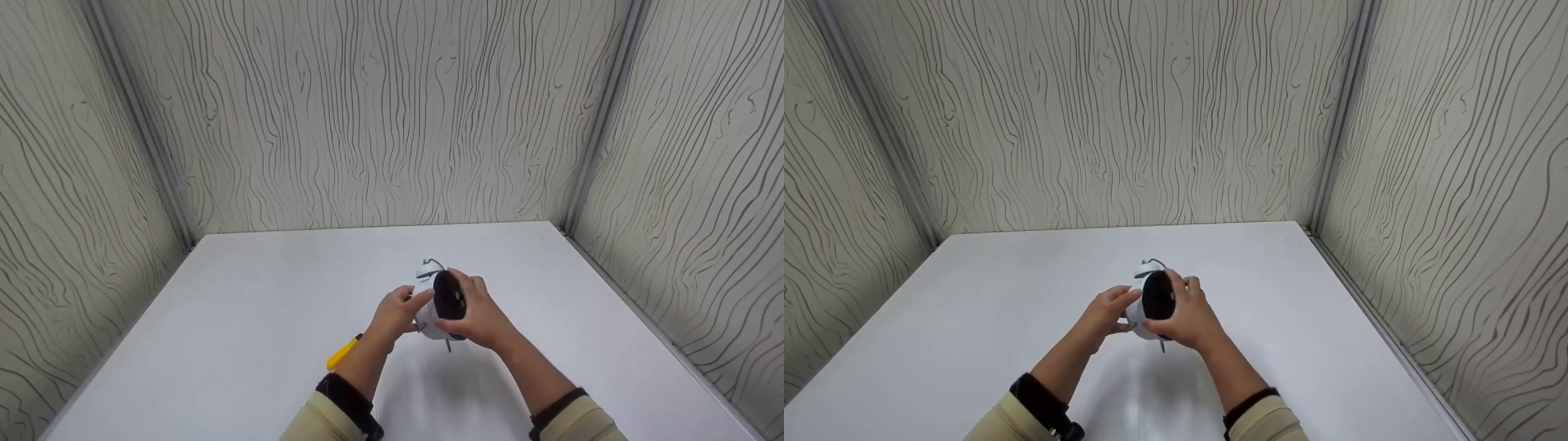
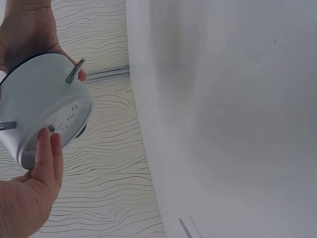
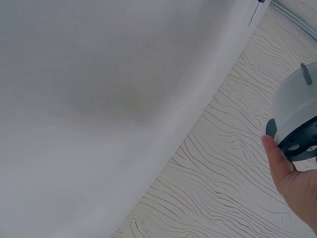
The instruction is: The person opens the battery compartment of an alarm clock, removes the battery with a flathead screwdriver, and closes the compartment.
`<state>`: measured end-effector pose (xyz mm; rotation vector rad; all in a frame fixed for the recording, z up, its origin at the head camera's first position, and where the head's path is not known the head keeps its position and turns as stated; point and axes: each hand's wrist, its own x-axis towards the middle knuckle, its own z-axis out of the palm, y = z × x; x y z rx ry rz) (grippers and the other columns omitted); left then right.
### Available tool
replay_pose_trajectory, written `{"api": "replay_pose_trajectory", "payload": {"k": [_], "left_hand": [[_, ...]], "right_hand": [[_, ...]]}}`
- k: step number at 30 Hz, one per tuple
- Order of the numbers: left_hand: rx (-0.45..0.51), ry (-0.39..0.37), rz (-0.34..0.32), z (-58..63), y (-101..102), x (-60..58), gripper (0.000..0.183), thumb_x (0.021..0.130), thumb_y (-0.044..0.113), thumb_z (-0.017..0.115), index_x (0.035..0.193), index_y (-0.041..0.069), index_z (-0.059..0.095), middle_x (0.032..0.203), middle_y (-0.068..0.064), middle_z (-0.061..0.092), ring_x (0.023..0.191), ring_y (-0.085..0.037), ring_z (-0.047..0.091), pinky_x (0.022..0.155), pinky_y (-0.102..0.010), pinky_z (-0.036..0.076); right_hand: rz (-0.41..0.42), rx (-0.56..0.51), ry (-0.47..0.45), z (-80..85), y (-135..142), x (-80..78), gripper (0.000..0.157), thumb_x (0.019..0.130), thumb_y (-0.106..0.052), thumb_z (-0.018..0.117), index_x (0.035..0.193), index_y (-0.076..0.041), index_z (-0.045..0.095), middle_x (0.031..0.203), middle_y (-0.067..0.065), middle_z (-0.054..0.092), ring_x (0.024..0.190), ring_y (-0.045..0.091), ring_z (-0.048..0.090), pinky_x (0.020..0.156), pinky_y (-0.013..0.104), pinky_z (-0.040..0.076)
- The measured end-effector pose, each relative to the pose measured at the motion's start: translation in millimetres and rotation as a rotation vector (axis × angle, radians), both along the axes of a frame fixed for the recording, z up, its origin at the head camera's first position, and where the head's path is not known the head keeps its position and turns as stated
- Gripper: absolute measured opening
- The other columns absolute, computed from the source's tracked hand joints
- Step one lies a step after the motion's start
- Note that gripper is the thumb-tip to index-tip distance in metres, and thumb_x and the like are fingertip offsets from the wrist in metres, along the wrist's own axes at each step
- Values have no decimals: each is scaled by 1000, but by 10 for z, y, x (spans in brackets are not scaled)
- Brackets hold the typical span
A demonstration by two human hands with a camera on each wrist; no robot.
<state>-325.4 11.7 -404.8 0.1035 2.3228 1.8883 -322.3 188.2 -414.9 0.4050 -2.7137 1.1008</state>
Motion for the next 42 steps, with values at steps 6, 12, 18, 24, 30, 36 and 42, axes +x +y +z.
{"api": "replay_pose_trajectory", "payload": {"k": [6, 12, 18, 24, 30, 36, 42], "left_hand": [[-42, -22, 51, -60, 5, -19, 70, 71, 58, 67, 120, 9, 54, 111, -7, 60, 90, -19, 59, 75, -34, 53], [-25, -33, 69, -98, -2, -24, 67, 73, 54, 68, 121, 9, 54, 111, -6, 60, 92, -20, 60, 75, -34, 53], [18, -42, 95, -127, -66, -59, 63, 76, 51, 67, 120, 9, 55, 115, -8, 60, 94, -21, 60, 77, -35, 53], [100, -69, 105, -164, -124, -84, 59, 78, 47, 66, 120, 6, 55, 115, -10, 59, 96, -22, 60, 76, -36, 53], [228, -55, 94, -191, -180, -90, 52, 82, 40, 64, 115, 2, 57, 110, -13, 60, 98, -26, 60, 78, -39, 52], [316, -25, 72, -186, -232, -92, 56, 82, 43, 62, 118, 1, 55, 115, -15, 58, 99, -26, 60, 81, -41, 51], [351, -18, 69, -174, -264, -92, 57, 83, 42, 60, 121, -1, 53, 117, -17, 57, 100, -27, 60, 83, -42, 49]], "right_hand": [[-59, 137, 67, -4, -87, 26, 98, 59, -59, 75, 141, -31, 29, 126, 9, 35, 107, 27, 45, 83, 44, 49], [-82, 191, 69, 10, -122, 37, 100, 58, -59, 75, 142, -31, 29, 131, 10, 33, 109, 26, 43, 82, 45, 49], [-72, 190, 40, 52, -176, 43, 106, 57, -66, 73, 143, -26, 26, 134, 10, 30, 115, 28, 39, 86, 49, 47], [-51, 195, 15, 77, -194, 25, 110, 56, -70, 70, 144, -24, 23, 138, 10, 27, 121, 29, 36, 91, 51, 43], [-37, -14, -20, 106, -123, -51, 91, 74, -59, 64, 144, -15, 26, 137, 14, 32, 120, 32, 43, 93, 51, 41], [-104, -308, -45, 108, 17, -169, 54, 88, -31, 59, 134, -9, 42, 116, 15, 54, 95, 24, 60, 79, 39, 51], [-95, -455, -106, 77, 55, -204, 29, 92, -22, 54, 115, -5, 57, 86, 10, 62, 73, 19, 62, 69, 33, 54]]}}
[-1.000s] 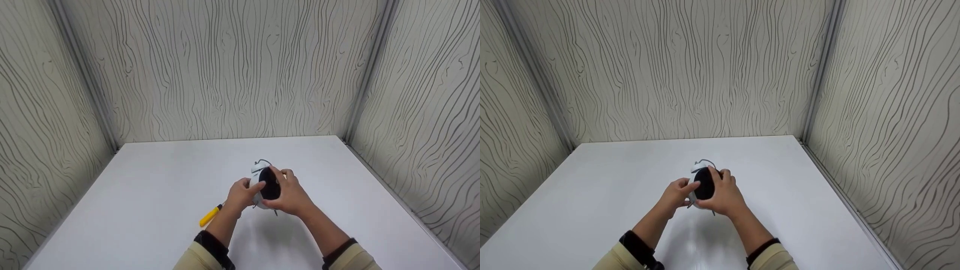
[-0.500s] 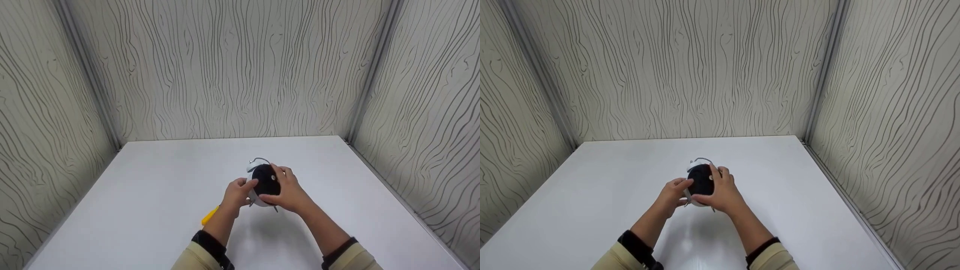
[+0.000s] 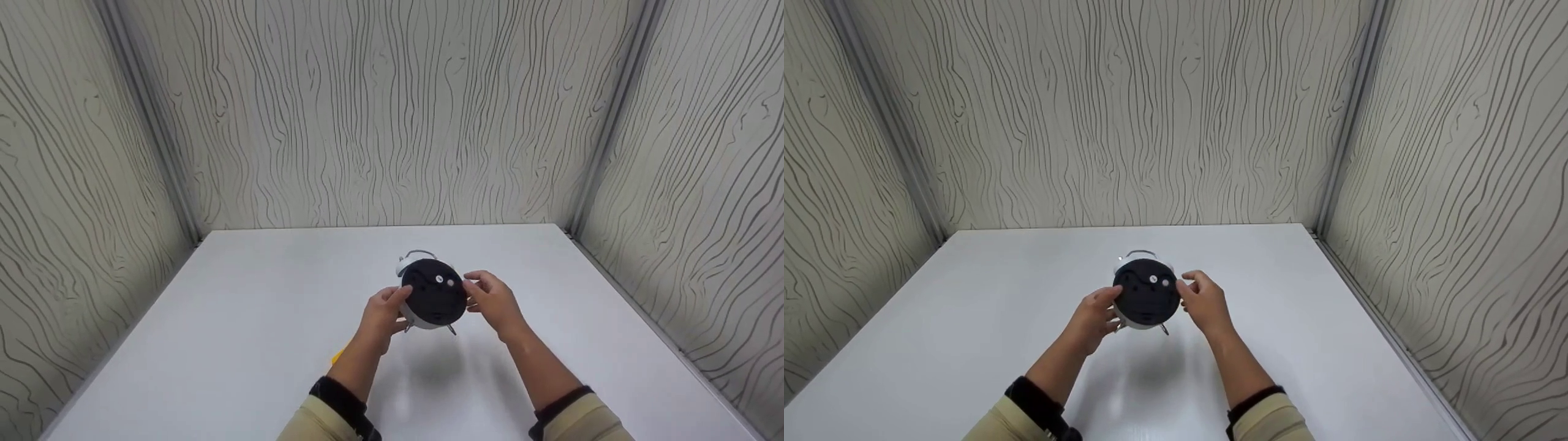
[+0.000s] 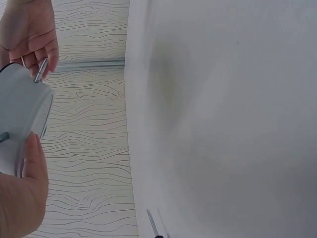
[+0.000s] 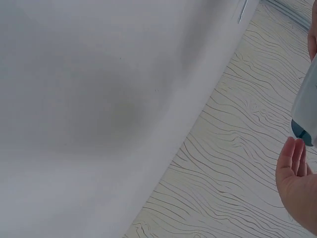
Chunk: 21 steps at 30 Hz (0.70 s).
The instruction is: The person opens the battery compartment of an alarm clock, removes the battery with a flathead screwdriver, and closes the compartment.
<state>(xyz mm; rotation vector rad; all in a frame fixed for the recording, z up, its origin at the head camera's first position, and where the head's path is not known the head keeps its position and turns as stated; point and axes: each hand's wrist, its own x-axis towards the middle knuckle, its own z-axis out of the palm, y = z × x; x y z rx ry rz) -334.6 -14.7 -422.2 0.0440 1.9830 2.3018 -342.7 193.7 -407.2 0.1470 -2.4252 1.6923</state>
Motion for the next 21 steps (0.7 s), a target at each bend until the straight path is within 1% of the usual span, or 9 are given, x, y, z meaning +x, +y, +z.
{"api": "replay_pose_trajectory", "payload": {"k": [3, 6, 12, 16, 21], "left_hand": [[23, -3, -14, -5, -2, 6, 57, 84, 41, 59, 121, -1, 52, 119, -18, 56, 102, -27, 59, 85, -43, 49], [43, -9, -33, -14, -2, 9, 57, 84, 41, 59, 121, -1, 51, 120, -18, 56, 104, -27, 59, 85, -42, 48], [22, -23, -53, -51, -9, -1, 60, 85, 43, 58, 124, 0, 50, 125, -18, 52, 109, -30, 56, 88, -44, 47], [18, -13, -90, -87, -16, 1, 56, 88, 42, 54, 127, 2, 49, 128, -18, 50, 110, -32, 55, 88, -45, 47], [23, -4, -121, -110, 7, 7, 56, 91, 40, 48, 135, 5, 41, 132, -19, 47, 110, -32, 54, 86, -46, 47]], "right_hand": [[15, -7, -21, -13, -14, 13, 23, 91, -21, 54, 106, -5, 61, 81, 8, 61, 70, 20, 62, 68, 33, 54], [26, 1, -20, -33, -32, 19, 19, 91, -19, 55, 102, -5, 63, 80, 8, 61, 70, 20, 62, 69, 34, 54], [28, 16, -7, -83, -49, 8, 15, 92, -15, 54, 98, -4, 62, 81, 7, 62, 71, 19, 62, 68, 32, 53], [25, 39, -8, -82, -50, 26, 13, 91, -13, 54, 96, -5, 63, 80, 5, 61, 71, 17, 60, 66, 30, 52], [9, 59, -35, -72, -50, 35, 13, 92, -13, 52, 94, -5, 63, 80, 5, 61, 68, 17, 58, 64, 29, 51]]}}
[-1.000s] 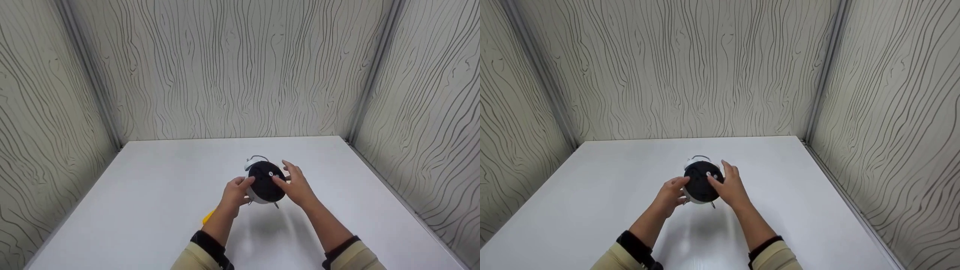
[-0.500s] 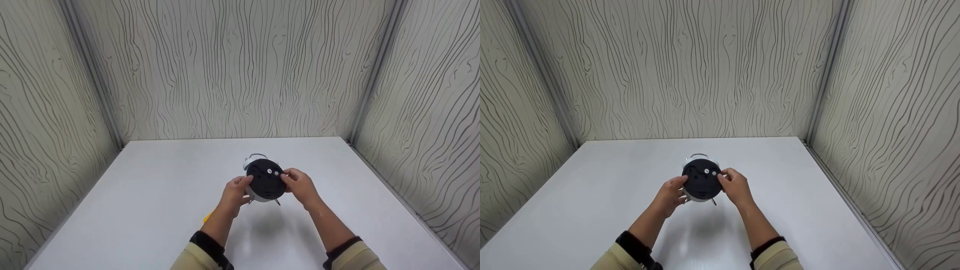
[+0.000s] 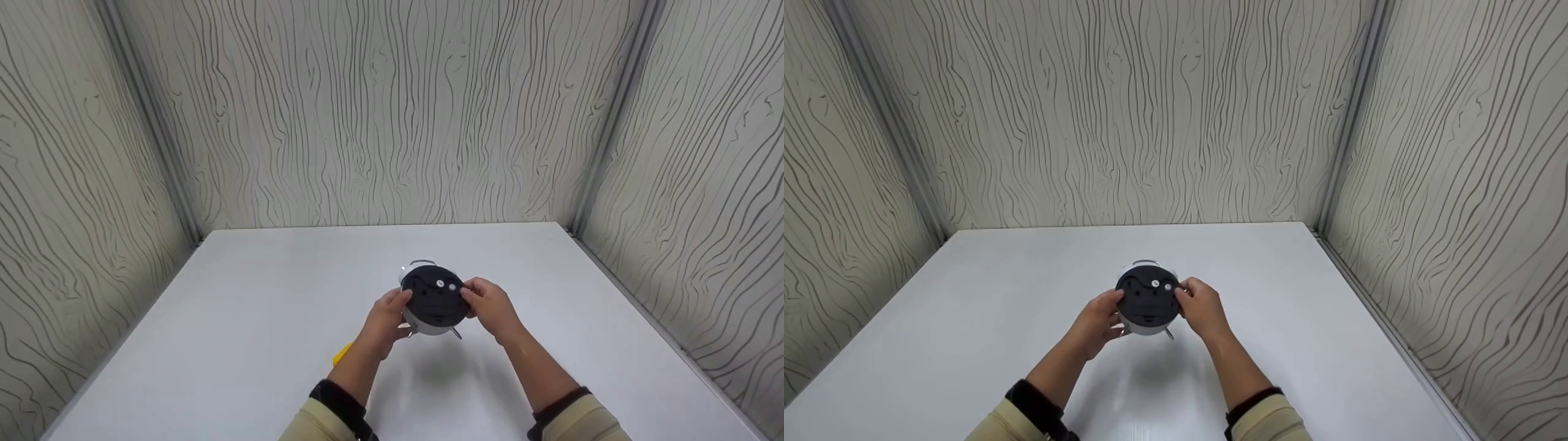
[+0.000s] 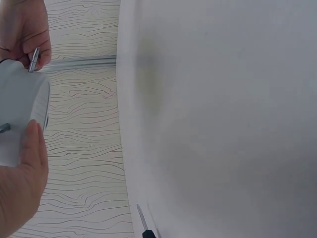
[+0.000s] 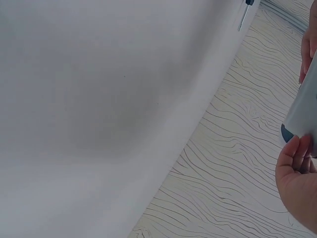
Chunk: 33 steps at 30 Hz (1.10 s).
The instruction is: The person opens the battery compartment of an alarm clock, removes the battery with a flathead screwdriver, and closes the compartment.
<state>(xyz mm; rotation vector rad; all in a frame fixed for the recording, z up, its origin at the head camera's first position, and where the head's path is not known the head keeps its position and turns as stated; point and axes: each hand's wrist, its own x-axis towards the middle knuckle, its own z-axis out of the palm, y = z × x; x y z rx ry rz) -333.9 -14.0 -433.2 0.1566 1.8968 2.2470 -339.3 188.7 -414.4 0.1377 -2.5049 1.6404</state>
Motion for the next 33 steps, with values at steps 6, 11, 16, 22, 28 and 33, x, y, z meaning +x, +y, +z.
{"api": "replay_pose_trajectory", "payload": {"k": [6, 11, 16, 22, 28, 33], "left_hand": [[-69, 35, -14, -25, 40, 37, 50, 95, 41, 37, 137, 13, 39, 135, -17, 43, 114, -32, 51, 88, -47, 46], [-138, 55, -50, -82, 48, 52, 47, 97, 41, 30, 138, 18, 37, 140, -15, 38, 122, -34, 43, 89, -50, 44], [-140, 43, -73, -128, 50, 59, 49, 98, 40, 28, 140, 15, 32, 143, -17, 33, 127, -37, 35, 92, -53, 40], [-146, 40, -65, -206, 55, 77, 49, 99, 37, 27, 140, 12, 32, 143, -21, 31, 130, -40, 30, 92, -56, 39], [-188, 24, -35, -289, 79, 88, 47, 99, 31, 30, 138, 6, 36, 140, -22, 34, 128, -40, 33, 86, -52, 45], [-297, 5, 13, -298, 103, 96, 46, 99, 30, 33, 136, 4, 40, 137, -22, 40, 123, -36, 42, 84, -47, 48]], "right_hand": [[1, 12, -39, -35, 7, -3, 14, 92, -12, 51, 93, -3, 62, 77, 7, 60, 64, 19, 56, 58, 29, 51], [16, 32, -77, -70, 17, 10, 14, 93, -10, 49, 94, -1, 60, 78, 8, 59, 63, 18, 55, 57, 29, 51], [35, 44, -143, -122, 22, -4, 14, 93, -8, 46, 93, 0, 57, 79, 9, 58, 65, 18, 56, 59, 30, 53], [51, 35, -203, -178, 17, 5, 13, 93, -6, 44, 96, 2, 54, 85, 13, 57, 70, 20, 58, 61, 33, 54], [52, 61, -253, -221, 29, 26, 13, 93, -5, 44, 97, 3, 52, 86, 15, 57, 70, 22, 59, 61, 34, 55], [72, 89, -295, -246, 35, 43, 11, 93, -3, 43, 96, 4, 51, 84, 16, 55, 69, 23, 58, 60, 34, 55]]}}
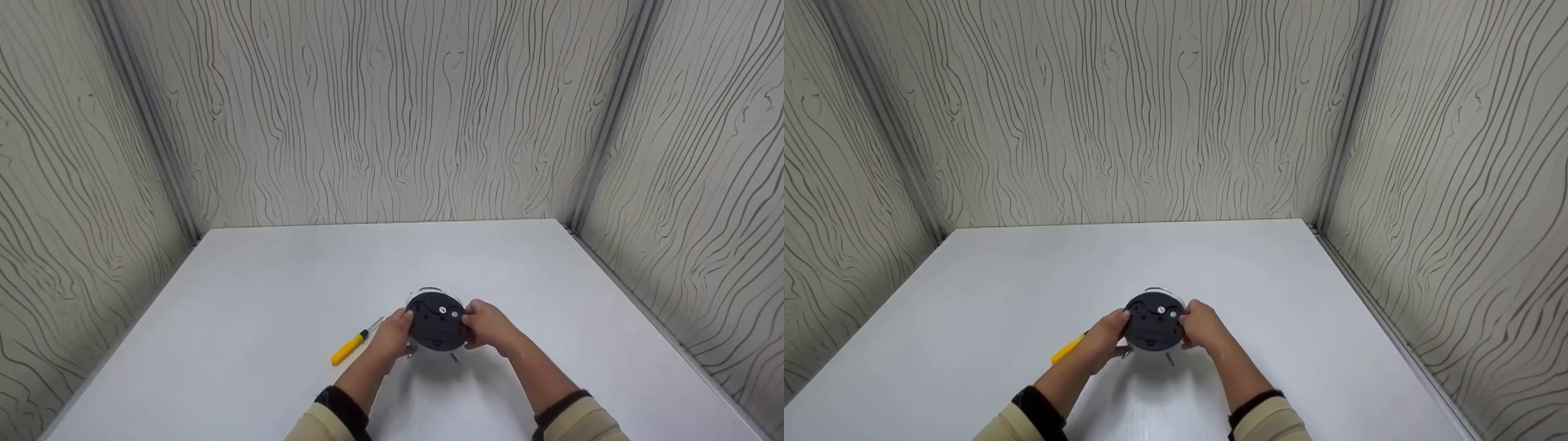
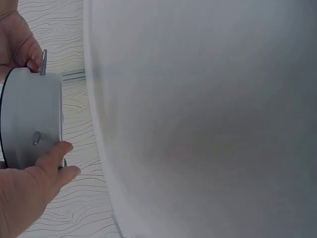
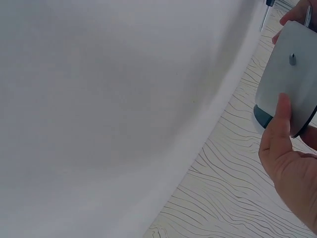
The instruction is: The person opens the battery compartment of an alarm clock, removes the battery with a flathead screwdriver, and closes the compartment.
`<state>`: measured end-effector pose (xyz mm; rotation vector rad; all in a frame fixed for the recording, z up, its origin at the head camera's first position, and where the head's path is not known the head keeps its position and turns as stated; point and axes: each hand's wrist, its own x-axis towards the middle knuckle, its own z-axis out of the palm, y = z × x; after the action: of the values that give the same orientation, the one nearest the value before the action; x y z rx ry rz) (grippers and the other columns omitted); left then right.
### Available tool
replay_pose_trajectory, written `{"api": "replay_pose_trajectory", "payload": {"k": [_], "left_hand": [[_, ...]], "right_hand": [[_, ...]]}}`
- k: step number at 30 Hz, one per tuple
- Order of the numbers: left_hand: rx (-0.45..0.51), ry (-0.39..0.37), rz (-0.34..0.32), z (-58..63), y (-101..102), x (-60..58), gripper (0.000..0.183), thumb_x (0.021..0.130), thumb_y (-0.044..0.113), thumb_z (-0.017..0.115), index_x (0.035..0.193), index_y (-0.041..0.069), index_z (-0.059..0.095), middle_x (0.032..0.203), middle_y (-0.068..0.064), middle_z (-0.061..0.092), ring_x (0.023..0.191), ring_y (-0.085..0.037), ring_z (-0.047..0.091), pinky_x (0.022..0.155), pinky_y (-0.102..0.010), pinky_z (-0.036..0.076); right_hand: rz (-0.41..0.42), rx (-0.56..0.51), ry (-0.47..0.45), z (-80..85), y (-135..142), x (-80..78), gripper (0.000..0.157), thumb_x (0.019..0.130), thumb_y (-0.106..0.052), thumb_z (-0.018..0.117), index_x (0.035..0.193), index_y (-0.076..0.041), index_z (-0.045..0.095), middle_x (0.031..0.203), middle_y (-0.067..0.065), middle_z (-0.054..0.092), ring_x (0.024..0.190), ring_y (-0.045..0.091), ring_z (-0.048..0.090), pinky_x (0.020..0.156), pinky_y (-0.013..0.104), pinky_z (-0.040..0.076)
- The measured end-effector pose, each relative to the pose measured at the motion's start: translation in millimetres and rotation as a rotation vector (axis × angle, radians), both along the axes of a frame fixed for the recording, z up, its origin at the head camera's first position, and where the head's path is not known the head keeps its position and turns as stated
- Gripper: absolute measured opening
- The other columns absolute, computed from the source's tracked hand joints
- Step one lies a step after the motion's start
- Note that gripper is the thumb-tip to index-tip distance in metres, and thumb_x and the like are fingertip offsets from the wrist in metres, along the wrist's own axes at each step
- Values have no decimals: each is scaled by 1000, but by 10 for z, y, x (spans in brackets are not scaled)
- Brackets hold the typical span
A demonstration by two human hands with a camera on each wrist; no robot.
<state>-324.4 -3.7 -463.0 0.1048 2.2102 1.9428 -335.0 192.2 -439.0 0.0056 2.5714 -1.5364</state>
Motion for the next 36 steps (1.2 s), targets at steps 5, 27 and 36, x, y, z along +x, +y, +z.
{"api": "replay_pose_trajectory", "payload": {"k": [5, 27, 36], "left_hand": [[-97, -28, 9, 1, 14, 4, 45, 98, 28, 35, 133, 1, 43, 132, -19, 46, 115, -28, 49, 89, -43, 46], [-345, -114, -38, -48, 67, 20, 29, 95, 16, 41, 115, 0, 53, 89, -5, 54, 78, -17, 50, 64, -26, 42], [-348, -107, -35, -70, 80, 15, 30, 93, 11, 42, 116, -5, 52, 97, -8, 57, 82, -18, 52, 68, -29, 47]], "right_hand": [[8, 19, -23, -40, 20, 7, 11, 92, -1, 42, 96, 5, 50, 84, 17, 54, 69, 24, 57, 59, 35, 55], [40, 119, -67, -202, 64, 15, 9, 88, 3, 42, 87, 4, 51, 78, 16, 55, 61, 23, 59, 55, 33, 54], [39, 111, -75, -214, 65, 13, 8, 88, 2, 43, 86, 4, 51, 76, 16, 55, 60, 23, 58, 54, 34, 54]]}}
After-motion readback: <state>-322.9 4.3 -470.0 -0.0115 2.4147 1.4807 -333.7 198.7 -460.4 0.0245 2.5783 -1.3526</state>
